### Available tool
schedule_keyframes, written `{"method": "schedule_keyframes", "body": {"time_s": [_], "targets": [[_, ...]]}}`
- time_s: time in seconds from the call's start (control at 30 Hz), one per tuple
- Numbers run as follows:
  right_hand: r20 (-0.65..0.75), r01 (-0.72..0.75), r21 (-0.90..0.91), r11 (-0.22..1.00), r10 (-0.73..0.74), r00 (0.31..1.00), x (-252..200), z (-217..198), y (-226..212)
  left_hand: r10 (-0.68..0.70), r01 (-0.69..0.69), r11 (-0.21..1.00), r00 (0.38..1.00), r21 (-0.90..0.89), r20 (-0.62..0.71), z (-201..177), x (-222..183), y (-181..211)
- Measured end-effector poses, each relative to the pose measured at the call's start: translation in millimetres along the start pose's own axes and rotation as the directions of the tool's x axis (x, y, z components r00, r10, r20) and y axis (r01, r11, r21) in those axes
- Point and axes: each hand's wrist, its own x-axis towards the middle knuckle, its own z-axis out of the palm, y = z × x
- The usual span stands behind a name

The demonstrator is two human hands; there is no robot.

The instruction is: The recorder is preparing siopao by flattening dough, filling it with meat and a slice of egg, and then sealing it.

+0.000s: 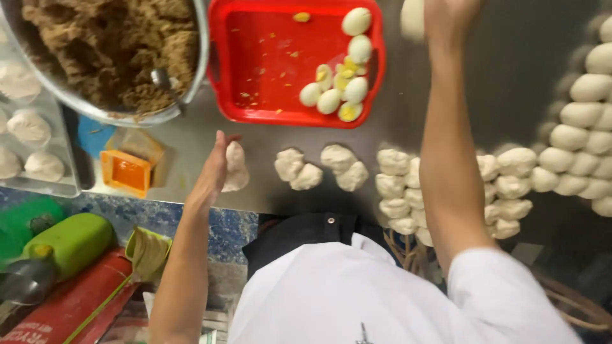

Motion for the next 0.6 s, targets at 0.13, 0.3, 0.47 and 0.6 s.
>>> {"method": "schedule_keyframes", "body": {"time_s": [0.13,0.3,0.47,0.6], "targets": [[0.249,-0.104,0.402,0.910,0.001,0.969,-157.4,-38.1,-75.9,0.072,0.005,0.944,0.972,0.331,-0.222,-33.1,18.9,-12.3],[0.457,-0.334,0.291,0.897,0.176,0.872,-243.0,61.4,-159.7,0.083,-0.025,0.949,0.981,0.315,-0.173,-40.6,28.6,-4.0],[0.470,0.022,0.008,1.000,-0.023,0.882,-233.0,69.9,-153.4,0.244,-0.188,0.898,0.965,0.398,-0.095,-60.5,19.6,-13.4],[0.276,-0.131,-0.003,0.991,0.127,0.953,-95.9,3.1,-68.3,0.402,-0.282,0.739,0.913,0.611,-0.064,-53.4,-1.5,6.0]]}}
